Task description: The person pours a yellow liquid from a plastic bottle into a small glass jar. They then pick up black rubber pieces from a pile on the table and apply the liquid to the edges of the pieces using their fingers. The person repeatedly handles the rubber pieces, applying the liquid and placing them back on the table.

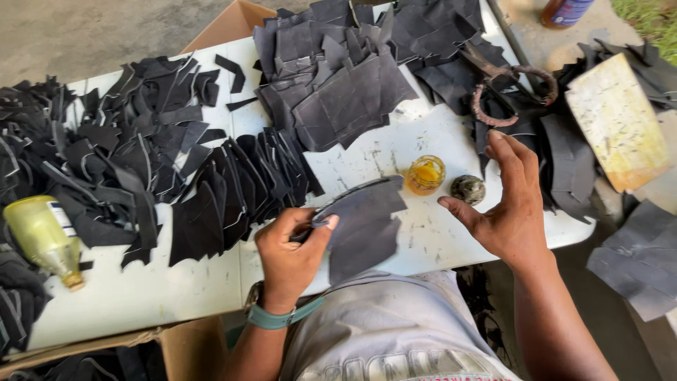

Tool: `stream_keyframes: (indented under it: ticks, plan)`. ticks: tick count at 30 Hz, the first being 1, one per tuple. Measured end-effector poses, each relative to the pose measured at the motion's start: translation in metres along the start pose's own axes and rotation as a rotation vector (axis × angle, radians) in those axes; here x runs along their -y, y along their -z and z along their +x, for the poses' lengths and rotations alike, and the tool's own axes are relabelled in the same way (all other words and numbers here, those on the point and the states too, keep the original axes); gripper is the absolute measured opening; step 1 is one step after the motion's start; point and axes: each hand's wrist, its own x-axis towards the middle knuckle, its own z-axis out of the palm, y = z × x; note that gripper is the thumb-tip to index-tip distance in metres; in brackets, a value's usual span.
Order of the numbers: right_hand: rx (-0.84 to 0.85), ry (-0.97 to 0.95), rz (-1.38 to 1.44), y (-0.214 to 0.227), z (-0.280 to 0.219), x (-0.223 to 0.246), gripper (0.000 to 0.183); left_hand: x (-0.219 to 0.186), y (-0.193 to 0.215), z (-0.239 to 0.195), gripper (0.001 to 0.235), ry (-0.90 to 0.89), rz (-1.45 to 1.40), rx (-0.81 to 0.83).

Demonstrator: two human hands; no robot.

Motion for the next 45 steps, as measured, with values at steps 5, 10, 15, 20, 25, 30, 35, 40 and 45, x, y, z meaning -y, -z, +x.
stream_keyframes:
  ticks: [5, 10, 15, 20, 25, 30, 35, 40, 45]
  plan:
    - [0.198, -0.118, -0.045, -0.004, -0.006, -0.019, 0.122, -0.001, 0.001, 0.009, 0.013, -0.029, -0.006, -0.039]
    - [0.310, -0.332, -0.162, -0.012, -0.008, -0.040, 0.110, -0.004, 0.008, 0.012, 0.015, -0.011, 0.042, -0.075]
    - [0.142, -0.174, -0.191, -0.018, -0.011, -0.034, 0.111, -0.006, 0.005, 0.015, 0.014, -0.070, 0.109, -0.084]
    - [0.112, -0.129, -0.038, -0.062, 0.004, -0.010, 0.113, -0.023, -0.003, 0.028, 0.014, -0.263, 0.213, -0.054]
    - [0.171, -0.207, -0.040, -0.058, 0.000, -0.012, 0.104, -0.017, -0.015, 0.053, 0.016, -0.625, 0.398, -0.100]
    - [0.151, -0.306, -0.099, -0.016, -0.029, -0.019, 0.106, 0.036, -0.120, 0.066, 0.005, -0.580, 0.401, 0.259]
    - [0.067, -0.243, -0.099, 0.005, -0.038, -0.036, 0.109, 0.073, -0.208, 0.046, 0.008, -0.606, 0.408, 0.465]
    - [0.062, -0.195, -0.120, -0.003, -0.048, -0.041, 0.107, 0.086, -0.244, 0.053, 0.006, -0.635, 0.474, 0.497]
    - [0.052, -0.180, -0.104, -0.012, -0.045, -0.037, 0.103, 0.070, -0.231, 0.058, 0.003, -0.510, 0.501, 0.613]
